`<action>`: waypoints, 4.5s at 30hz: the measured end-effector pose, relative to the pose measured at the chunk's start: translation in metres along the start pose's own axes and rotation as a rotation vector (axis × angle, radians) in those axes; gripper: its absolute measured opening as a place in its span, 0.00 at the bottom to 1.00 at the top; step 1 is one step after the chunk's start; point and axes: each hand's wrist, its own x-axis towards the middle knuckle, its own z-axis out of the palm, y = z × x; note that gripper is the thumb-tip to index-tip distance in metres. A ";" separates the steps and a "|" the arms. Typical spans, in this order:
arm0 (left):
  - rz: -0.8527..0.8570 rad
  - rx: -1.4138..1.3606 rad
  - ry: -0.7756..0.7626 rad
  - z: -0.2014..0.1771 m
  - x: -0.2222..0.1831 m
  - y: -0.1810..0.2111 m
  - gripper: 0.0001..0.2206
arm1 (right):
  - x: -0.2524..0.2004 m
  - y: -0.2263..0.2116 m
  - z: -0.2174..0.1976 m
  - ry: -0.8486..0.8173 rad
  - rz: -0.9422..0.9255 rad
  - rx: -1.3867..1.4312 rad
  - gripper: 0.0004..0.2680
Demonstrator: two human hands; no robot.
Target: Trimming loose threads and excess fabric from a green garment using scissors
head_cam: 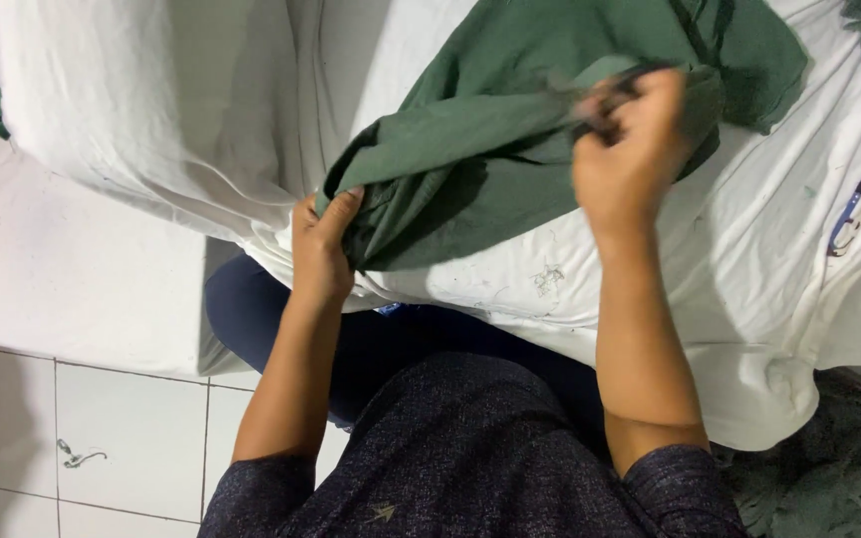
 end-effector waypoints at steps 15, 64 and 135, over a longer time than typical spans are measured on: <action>-0.409 -0.243 0.056 0.014 0.013 0.007 0.25 | -0.025 -0.018 0.006 0.090 -0.019 0.260 0.19; 0.074 -0.173 -0.250 0.029 0.012 -0.006 0.04 | -0.067 -0.033 0.057 -0.196 0.078 0.576 0.18; 0.433 0.394 0.036 -0.011 0.009 -0.023 0.12 | -0.061 0.045 -0.050 0.031 0.002 -0.040 0.14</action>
